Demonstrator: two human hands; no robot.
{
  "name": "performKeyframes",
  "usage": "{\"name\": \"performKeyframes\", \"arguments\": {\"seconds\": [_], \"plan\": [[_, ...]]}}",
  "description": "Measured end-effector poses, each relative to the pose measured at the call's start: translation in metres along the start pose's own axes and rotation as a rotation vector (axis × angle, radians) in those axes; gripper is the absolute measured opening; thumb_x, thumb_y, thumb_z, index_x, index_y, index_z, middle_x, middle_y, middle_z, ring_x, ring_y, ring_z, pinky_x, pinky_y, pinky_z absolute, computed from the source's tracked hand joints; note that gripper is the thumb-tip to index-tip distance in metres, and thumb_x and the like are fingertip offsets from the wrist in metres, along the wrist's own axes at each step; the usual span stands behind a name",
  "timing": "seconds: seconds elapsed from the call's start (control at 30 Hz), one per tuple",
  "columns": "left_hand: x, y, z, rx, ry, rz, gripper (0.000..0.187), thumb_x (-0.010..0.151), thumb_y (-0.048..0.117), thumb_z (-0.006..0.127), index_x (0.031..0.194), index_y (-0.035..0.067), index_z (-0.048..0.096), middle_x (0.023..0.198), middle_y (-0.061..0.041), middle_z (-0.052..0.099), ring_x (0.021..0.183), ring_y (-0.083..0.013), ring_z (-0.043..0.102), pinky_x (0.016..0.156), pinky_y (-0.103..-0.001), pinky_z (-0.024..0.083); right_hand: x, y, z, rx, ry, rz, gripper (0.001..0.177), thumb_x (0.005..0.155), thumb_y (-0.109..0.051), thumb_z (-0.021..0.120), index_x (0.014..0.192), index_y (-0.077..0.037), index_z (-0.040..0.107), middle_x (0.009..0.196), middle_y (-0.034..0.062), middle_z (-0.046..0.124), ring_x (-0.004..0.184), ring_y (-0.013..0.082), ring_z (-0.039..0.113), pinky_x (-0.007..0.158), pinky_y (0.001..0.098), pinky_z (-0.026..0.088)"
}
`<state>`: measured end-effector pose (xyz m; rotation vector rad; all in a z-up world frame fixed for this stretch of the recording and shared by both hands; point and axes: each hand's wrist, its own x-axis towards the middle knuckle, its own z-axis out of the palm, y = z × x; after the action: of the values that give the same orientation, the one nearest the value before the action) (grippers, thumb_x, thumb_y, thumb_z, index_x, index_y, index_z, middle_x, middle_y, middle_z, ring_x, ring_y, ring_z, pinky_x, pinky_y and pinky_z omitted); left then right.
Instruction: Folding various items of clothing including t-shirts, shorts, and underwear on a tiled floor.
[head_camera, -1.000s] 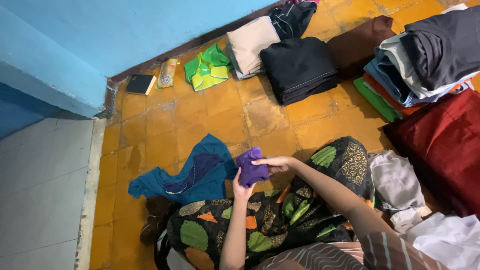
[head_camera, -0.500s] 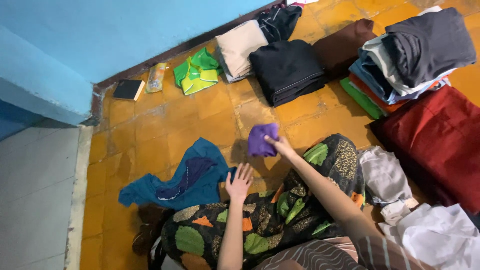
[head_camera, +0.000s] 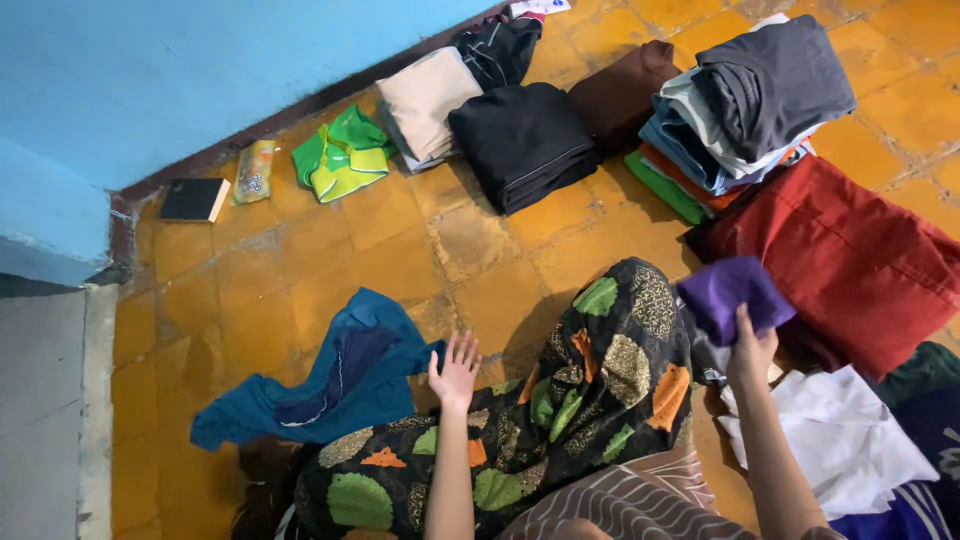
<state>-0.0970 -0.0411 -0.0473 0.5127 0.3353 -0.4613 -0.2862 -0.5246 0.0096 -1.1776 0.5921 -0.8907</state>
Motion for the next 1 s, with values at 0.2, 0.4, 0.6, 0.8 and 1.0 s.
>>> {"name": "performKeyframes", "arguments": {"seconds": [0.2, 0.4, 0.6, 0.8, 1.0], "plan": [[-0.006, -0.001, 0.001, -0.038, -0.017, 0.022, 0.073, 0.099, 0.057, 0.04, 0.155, 0.01, 0.044, 0.159, -0.014, 0.046, 0.142, -0.0329, 0.045, 0.11, -0.046, 0.039, -0.014, 0.097, -0.066, -0.193, 0.367, 0.116, 0.044, 0.099, -0.022, 0.079, 0.133, 0.003, 0.064, 0.128, 0.0103, 0.071, 0.112, 0.0186, 0.066, 0.102, 0.0321, 0.051], [0.001, -0.003, -0.008, -0.048, -0.024, 0.011, 0.072, 0.098, 0.057, 0.04, 0.153, 0.01, 0.046, 0.157, -0.014, 0.048, 0.14, -0.0339, 0.049, 0.107, -0.045, 0.042, -0.003, 0.101, -0.068, -0.151, 0.271, 0.169, 0.055, 0.094, -0.022, 0.082, 0.137, 0.007, 0.061, 0.131, 0.0135, 0.07, 0.113, 0.0219, 0.065, 0.103, 0.035, 0.051], [0.0, 0.0, -0.011, -0.018, -0.013, 0.049, 0.072, 0.098, 0.057, 0.04, 0.152, 0.011, 0.049, 0.155, -0.014, 0.051, 0.137, -0.0328, 0.051, 0.104, -0.044, 0.044, -0.019, 0.062, -0.04, -1.054, 0.55, -0.128, 0.114, 0.081, -0.026, 0.102, 0.157, 0.005, 0.024, 0.15, 0.0382, 0.029, 0.139, 0.0533, 0.028, 0.117, 0.0584, 0.021], [0.02, 0.036, -0.017, 0.363, 0.088, 0.117, 0.064, 0.101, 0.052, 0.038, 0.15, 0.013, 0.051, 0.141, -0.011, 0.066, 0.122, -0.0262, 0.064, 0.095, -0.038, 0.047, 0.004, 0.047, -0.012, -0.902, 0.385, -0.376, 0.083, 0.088, -0.018, 0.09, 0.152, -0.002, 0.039, 0.139, 0.0208, 0.041, 0.129, 0.0362, 0.045, 0.12, 0.0539, 0.035], [0.013, 0.143, -0.001, 0.746, 0.016, 0.365, 0.059, 0.102, 0.049, 0.04, 0.146, 0.011, 0.053, 0.135, -0.011, 0.07, 0.114, -0.02, 0.07, 0.09, -0.03, 0.05, 0.03, -0.022, 0.099, -0.593, 0.08, -0.591, 0.067, 0.096, -0.008, 0.08, 0.148, 0.002, 0.039, 0.133, 0.0135, 0.041, 0.12, 0.0251, 0.044, 0.102, 0.0376, 0.04]]}}
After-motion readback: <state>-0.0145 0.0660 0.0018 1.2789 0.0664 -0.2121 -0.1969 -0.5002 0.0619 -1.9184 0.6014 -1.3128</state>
